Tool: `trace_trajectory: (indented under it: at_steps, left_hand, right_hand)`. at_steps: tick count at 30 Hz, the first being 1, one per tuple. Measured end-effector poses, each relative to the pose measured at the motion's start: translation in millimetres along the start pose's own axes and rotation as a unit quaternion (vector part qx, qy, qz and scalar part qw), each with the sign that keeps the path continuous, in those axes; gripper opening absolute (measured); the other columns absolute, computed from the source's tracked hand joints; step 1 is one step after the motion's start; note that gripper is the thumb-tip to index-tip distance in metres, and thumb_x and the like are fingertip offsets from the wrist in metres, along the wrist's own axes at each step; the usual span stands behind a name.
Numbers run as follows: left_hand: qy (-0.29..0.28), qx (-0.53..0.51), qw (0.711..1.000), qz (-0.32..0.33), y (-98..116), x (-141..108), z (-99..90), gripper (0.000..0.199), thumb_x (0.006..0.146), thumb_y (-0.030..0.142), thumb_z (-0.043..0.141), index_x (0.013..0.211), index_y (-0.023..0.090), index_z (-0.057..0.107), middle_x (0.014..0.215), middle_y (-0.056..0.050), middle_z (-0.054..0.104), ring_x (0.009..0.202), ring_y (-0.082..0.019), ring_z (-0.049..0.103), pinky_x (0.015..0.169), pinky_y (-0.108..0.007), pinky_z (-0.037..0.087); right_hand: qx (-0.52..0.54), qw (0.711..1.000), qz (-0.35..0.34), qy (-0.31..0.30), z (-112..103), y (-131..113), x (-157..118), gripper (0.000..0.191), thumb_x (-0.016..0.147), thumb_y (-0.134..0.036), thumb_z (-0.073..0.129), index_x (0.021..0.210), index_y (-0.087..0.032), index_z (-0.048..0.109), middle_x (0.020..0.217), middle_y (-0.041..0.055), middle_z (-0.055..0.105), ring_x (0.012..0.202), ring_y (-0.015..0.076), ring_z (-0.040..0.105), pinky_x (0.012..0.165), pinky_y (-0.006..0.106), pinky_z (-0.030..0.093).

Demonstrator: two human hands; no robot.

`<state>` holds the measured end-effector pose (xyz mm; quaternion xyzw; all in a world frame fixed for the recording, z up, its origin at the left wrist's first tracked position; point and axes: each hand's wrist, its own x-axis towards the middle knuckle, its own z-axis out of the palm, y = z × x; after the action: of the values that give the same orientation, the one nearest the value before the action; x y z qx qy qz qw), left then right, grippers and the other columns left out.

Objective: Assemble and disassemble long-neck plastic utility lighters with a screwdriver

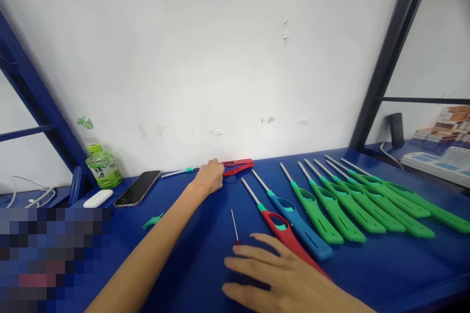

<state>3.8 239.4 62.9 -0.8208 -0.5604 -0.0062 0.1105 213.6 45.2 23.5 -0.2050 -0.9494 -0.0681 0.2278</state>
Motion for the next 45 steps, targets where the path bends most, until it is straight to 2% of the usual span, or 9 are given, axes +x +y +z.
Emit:
trace_trajectory:
  at_steps: [4,10,16,20,24,29,36,41,45]
  left_hand:
    - [0.003,0.007,1.0,-0.009,-9.8,-21.3,-7.7,0.038,0.104,0.04,0.071,0.136,0.019,0.065,0.138,-0.011,0.067,0.117,-0.027,0.07,0.098,-0.05,0.062]
    - [0.05,-0.006,0.996,-0.072,-32.4,-95.3,-31.2,0.031,0.105,0.037,0.071,0.129,0.018,0.068,0.133,-0.01,0.069,0.117,-0.026,0.07,0.099,-0.049,0.061]
    - [0.021,-0.074,0.991,-0.108,-30.7,-180.3,-23.4,0.019,0.104,0.016,0.059,0.113,0.025,0.074,0.11,-0.006,0.076,0.104,-0.026,0.074,0.084,-0.037,0.059]
    - [-0.013,-0.115,0.991,-0.062,-10.7,-196.0,-11.2,0.024,0.1,0.014,0.061,0.11,0.029,0.076,0.111,-0.002,0.078,0.107,-0.023,0.075,0.082,-0.031,0.057]
    - [-0.009,-0.114,0.993,-0.03,-11.3,-173.2,-23.2,0.021,0.102,0.023,0.067,0.121,0.03,0.074,0.123,-0.004,0.076,0.119,-0.025,0.071,0.098,-0.039,0.057]
    - [0.006,-0.055,0.997,-0.058,-49.2,-97.4,-36.3,0.033,0.105,0.042,0.069,0.128,0.018,0.069,0.128,-0.009,0.071,0.111,-0.025,0.072,0.097,-0.048,0.061]
    - [-0.019,-0.004,0.997,-0.078,-91.1,-1.8,4.0,0.04,0.104,0.04,0.071,0.137,0.019,0.065,0.138,-0.011,0.067,0.117,-0.027,0.07,0.098,-0.05,0.062]
    - [-0.026,0.007,0.997,-0.068,-103.2,9.5,19.5,0.039,0.104,0.04,0.071,0.137,0.019,0.065,0.138,-0.011,0.067,0.117,-0.027,0.07,0.097,-0.049,0.062]
    - [0.003,0.012,0.998,-0.062,-108.5,-1.1,7.9,0.039,0.104,0.04,0.071,0.136,0.019,0.065,0.137,-0.011,0.068,0.116,-0.027,0.071,0.097,-0.049,0.062]
  right_hand:
    - [0.042,0.999,0.033,-0.006,11.7,2.1,-6.1,0.024,0.111,-0.033,0.06,0.13,-0.026,0.074,0.122,-0.0021,0.083,0.127,0.0165,0.072,0.134,0.034,0.031]
    - [0.053,0.988,0.139,-0.037,-18.4,11.1,-22.3,0.055,0.092,-0.001,0.06,0.138,-0.029,0.074,0.137,0.003,0.078,0.134,0.0216,0.069,0.125,0.035,0.046]
    - [0.032,0.986,0.164,-0.01,-13.6,23.3,-31.2,0.046,0.103,-0.008,0.053,0.137,-0.032,0.071,0.138,0.0021,0.077,0.134,0.0222,0.069,0.127,0.046,0.044]
    - [-0.021,0.982,0.188,0.016,-14.4,24.1,-31.0,0.045,0.11,-0.025,0.057,0.154,-0.034,0.058,0.145,0.0032,0.074,0.134,0.0237,0.07,0.125,0.051,0.048]
    - [-0.048,0.99,0.132,-0.013,-15.5,17.4,-21.7,0.048,0.109,-0.032,0.062,0.156,-0.037,0.058,0.155,0.0033,0.067,0.143,0.0289,0.064,0.124,0.059,0.048]
    - [-0.049,0.984,0.147,-0.084,-10.9,9.4,-3.3,0.049,0.109,-0.04,0.062,0.157,-0.033,0.059,0.163,0.0092,0.058,0.148,0.0385,0.058,0.118,0.071,0.048]
    - [0.011,0.986,0.163,-0.045,0.5,13.1,-0.5,0.039,0.109,-0.034,0.063,0.148,-0.029,0.067,0.142,0.0026,0.077,0.147,0.0319,0.06,0.131,0.065,0.031]
    - [0.045,0.987,0.156,0.005,11.7,18.1,-12.8,0.048,0.101,-0.002,0.056,0.138,-0.029,0.07,0.127,0.0009,0.081,0.135,0.0224,0.068,0.137,0.06,0.018]
    - [0.05,0.985,0.141,0.08,19.2,21.9,-17.2,0.042,0.097,-0.002,0.061,0.126,-0.029,0.074,0.112,-0.0017,0.082,0.12,0.017,0.073,0.139,0.052,0.012]
